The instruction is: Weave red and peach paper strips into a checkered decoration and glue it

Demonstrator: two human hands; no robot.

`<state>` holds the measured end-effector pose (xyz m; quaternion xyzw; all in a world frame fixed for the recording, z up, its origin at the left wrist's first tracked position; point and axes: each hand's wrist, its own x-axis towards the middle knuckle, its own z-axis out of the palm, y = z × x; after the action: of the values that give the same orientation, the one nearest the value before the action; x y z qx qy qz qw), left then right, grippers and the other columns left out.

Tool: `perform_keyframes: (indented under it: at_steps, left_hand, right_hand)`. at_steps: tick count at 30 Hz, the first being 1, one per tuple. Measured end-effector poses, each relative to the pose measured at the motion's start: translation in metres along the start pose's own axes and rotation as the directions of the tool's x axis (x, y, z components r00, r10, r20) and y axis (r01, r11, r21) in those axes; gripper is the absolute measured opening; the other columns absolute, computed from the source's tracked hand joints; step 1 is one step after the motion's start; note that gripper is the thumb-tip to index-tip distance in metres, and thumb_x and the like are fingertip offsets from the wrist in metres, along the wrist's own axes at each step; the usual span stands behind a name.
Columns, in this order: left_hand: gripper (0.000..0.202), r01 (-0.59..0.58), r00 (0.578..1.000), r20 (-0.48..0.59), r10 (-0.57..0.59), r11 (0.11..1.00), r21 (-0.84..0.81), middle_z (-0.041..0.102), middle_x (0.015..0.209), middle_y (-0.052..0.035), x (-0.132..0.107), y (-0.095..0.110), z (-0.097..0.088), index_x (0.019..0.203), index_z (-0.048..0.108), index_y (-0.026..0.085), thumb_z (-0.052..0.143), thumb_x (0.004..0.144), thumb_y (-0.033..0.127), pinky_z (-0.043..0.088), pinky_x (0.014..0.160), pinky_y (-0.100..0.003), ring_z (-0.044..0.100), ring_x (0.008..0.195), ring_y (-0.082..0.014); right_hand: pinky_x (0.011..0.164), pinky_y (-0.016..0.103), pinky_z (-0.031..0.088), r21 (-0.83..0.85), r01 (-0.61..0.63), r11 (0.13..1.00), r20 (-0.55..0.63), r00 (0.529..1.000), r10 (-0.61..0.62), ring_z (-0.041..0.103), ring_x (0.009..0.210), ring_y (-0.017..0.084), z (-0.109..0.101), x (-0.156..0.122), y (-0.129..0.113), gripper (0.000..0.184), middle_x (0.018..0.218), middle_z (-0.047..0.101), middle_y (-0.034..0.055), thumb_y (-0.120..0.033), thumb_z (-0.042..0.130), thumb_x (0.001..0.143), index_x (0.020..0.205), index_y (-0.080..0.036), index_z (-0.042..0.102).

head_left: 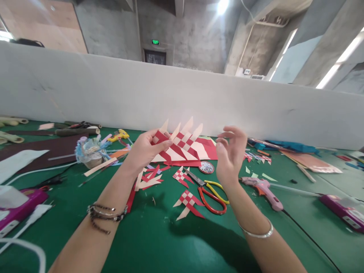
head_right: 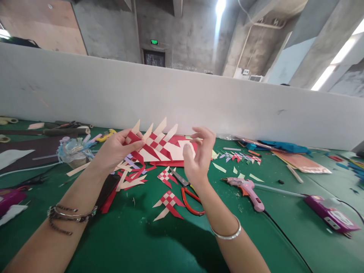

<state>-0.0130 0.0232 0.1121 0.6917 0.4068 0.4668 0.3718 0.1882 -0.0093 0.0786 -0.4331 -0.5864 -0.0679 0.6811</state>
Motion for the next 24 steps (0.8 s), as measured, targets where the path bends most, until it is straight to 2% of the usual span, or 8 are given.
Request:
perform_keyframes:
  at_steps: [1,3,6,8,12,17,20,24]
  left_hand:
    - [0.026,-0.010,1.000,0.005,0.010,1.000,0.019,0.046,0.051,0.0066,0.000,0.001,0.001,0.080,0.059,0.019,0.065,0.068,0.041,0.039,0.047,-0.019,0.047,0.047,-0.0076]
    - [0.025,-0.036,0.999,0.016,0.035,0.997,0.070,0.046,0.051,0.0062,-0.001,0.001,0.004,0.079,0.059,0.018,0.064,0.069,0.041,0.038,0.047,-0.019,0.046,0.047,-0.0077]
    - [0.025,-0.062,0.998,0.020,0.060,0.992,0.113,0.049,0.051,0.0055,-0.002,0.001,0.007,0.078,0.059,0.018,0.063,0.069,0.041,0.037,0.045,-0.019,0.047,0.046,-0.0083]
    - [0.025,-0.064,0.997,0.039,0.060,0.992,0.107,0.053,0.053,0.0048,-0.001,0.001,0.009,0.079,0.059,0.018,0.063,0.070,0.041,0.038,0.047,-0.020,0.049,0.048,-0.0089]
    - [0.024,-0.062,0.997,0.057,0.058,0.995,0.072,0.053,0.052,0.0057,0.000,-0.002,0.009,0.077,0.059,0.018,0.064,0.069,0.040,0.039,0.047,-0.019,0.049,0.047,-0.0078]
    - [0.020,-0.042,0.999,0.015,0.042,0.998,-0.046,0.043,0.046,0.0086,0.000,-0.004,0.013,0.076,0.056,0.018,0.064,0.070,0.036,0.035,0.042,-0.018,0.041,0.041,-0.0054]
    - [0.022,-0.042,0.999,0.011,0.044,0.993,-0.106,0.045,0.049,0.0079,0.000,-0.006,0.017,0.078,0.056,0.018,0.064,0.070,0.038,0.038,0.045,-0.019,0.044,0.044,-0.0063]
    - [0.024,-0.058,0.998,0.035,0.061,0.995,-0.078,0.047,0.053,0.0064,0.000,-0.009,0.022,0.078,0.056,0.018,0.063,0.069,0.040,0.040,0.050,-0.019,0.047,0.050,-0.0077]
  right_hand:
    - [0.076,0.037,0.048,0.107,-0.149,0.983,0.058,0.988,0.144,0.054,0.097,0.020,0.001,0.002,0.002,0.037,0.115,0.048,0.0111,-0.031,0.038,0.085,0.121,-0.026,0.040]
    - [0.076,0.035,0.048,0.256,-0.429,0.866,0.300,0.887,0.350,0.057,0.094,0.019,0.004,0.005,0.005,0.038,0.112,0.054,0.0114,-0.043,0.038,0.085,0.118,-0.023,0.045]
    - [0.081,0.035,0.047,0.290,-0.653,0.700,0.648,0.672,0.359,0.059,0.096,0.021,0.008,0.006,0.008,0.040,0.106,0.062,0.0095,-0.052,0.049,0.079,0.104,-0.022,0.058]
    - [0.084,0.034,0.045,0.285,-0.676,0.680,0.722,0.618,0.312,0.059,0.097,0.021,0.010,0.005,0.007,0.036,0.103,0.065,0.0071,-0.051,0.059,0.073,0.095,-0.023,0.063]
    - [0.088,0.036,0.044,0.348,-0.644,0.681,0.715,0.652,0.252,0.056,0.104,0.022,0.008,0.005,0.003,0.040,0.107,0.065,0.0039,-0.058,0.056,0.072,0.093,-0.026,0.066]
    - [0.087,0.038,0.044,0.411,-0.623,0.665,0.727,0.665,0.173,0.052,0.111,0.025,0.008,0.007,0.005,0.076,0.117,0.060,0.0064,-0.082,0.033,0.064,0.104,-0.026,0.064]
    - [0.087,0.035,0.044,0.399,-0.613,0.682,0.703,0.682,0.201,0.055,0.106,0.023,0.013,0.004,0.005,0.052,0.111,0.063,0.0040,-0.063,0.056,0.069,0.104,-0.026,0.063]
    - [0.083,0.032,0.045,0.364,-0.585,0.725,0.638,0.724,0.263,0.059,0.094,0.018,0.014,0.001,0.002,0.027,0.099,0.067,0.0014,-0.042,0.062,0.073,0.094,-0.025,0.066]
